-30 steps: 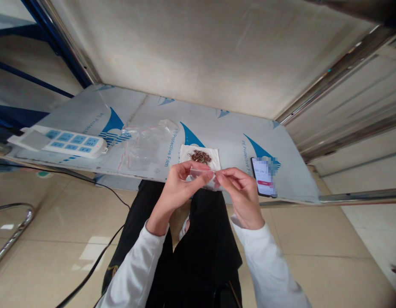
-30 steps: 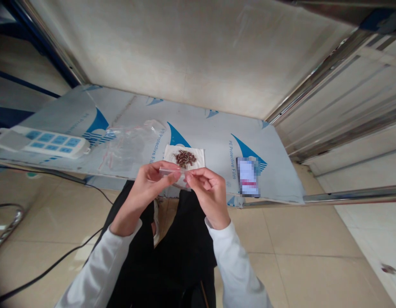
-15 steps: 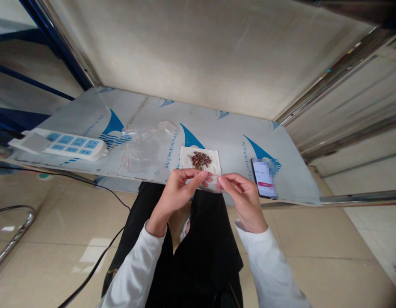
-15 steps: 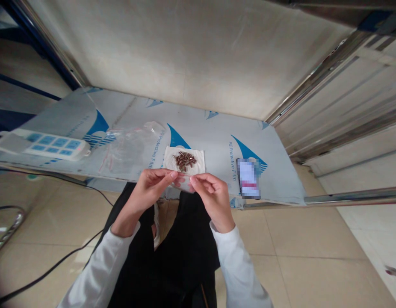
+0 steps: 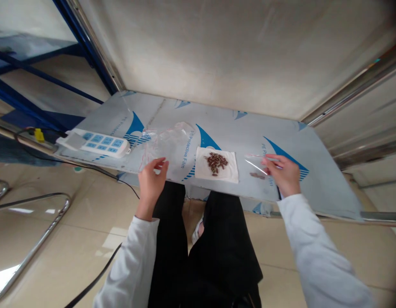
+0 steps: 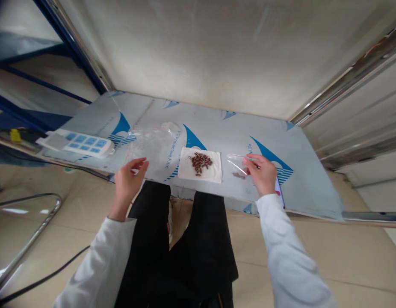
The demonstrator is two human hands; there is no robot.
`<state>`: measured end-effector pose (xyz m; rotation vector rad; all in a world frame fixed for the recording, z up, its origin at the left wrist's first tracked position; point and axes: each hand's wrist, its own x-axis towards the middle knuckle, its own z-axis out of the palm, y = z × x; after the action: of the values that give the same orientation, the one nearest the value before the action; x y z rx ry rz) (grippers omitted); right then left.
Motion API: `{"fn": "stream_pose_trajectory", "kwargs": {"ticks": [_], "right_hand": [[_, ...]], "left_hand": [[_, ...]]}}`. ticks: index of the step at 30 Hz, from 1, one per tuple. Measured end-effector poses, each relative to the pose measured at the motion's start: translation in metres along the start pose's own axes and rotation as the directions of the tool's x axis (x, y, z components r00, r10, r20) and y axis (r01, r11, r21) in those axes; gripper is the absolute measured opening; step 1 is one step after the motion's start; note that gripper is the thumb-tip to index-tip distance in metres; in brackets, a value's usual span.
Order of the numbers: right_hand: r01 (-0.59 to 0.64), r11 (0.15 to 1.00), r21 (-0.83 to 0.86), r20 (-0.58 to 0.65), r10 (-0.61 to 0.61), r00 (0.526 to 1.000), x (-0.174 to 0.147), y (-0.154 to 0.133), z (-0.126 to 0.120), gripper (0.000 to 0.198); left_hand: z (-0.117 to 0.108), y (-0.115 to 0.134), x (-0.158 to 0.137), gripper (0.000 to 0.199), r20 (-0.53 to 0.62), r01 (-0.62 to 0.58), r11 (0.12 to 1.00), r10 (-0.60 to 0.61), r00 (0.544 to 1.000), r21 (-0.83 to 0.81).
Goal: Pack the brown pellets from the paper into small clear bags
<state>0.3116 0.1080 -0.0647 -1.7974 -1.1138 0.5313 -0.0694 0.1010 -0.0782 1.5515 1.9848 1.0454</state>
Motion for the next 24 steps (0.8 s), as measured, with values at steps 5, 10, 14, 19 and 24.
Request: {"fn": "stream_pose_trajectory", "kwargs": {"ticks": [5,10,14,19,24], "right_hand": [[0.121,0.912,-0.393,0.038,-0.115,0.993,0.051,0.03,0.013,0.032],[0.133,0.83,-0.542,0.014,-0.149,0.989,0.069,0.027,0.024,0.016],[0.257,0.82,-0.512,0.01,-0.294,0.956,0.051,0.005,0.029,0.025],[0.45,0.829,-0.331,0.055,-0.459,0.887,-0.004,-0.03,0.049,0.028],[0.487,0.855,-0.179,0.133,-0.469,0.873,-0.049,-0.038,0.078,0.025]], "left_hand": [[0.0,-0.039,0.013,0.056,-0.289,0.216,0.879,-0.095,0.953,0.426],[0.005,-0.039,0.022,0.04,-0.291,0.25,0.826,-0.109,0.95,0.506],[0.005,-0.037,0.028,0.031,-0.283,0.224,0.837,-0.087,0.955,0.5],[0.004,-0.04,0.035,0.028,-0.259,0.204,0.859,-0.087,0.962,0.47],[-0.006,-0.039,0.046,0.027,-0.321,0.157,0.895,-0.016,0.947,0.418]]}}
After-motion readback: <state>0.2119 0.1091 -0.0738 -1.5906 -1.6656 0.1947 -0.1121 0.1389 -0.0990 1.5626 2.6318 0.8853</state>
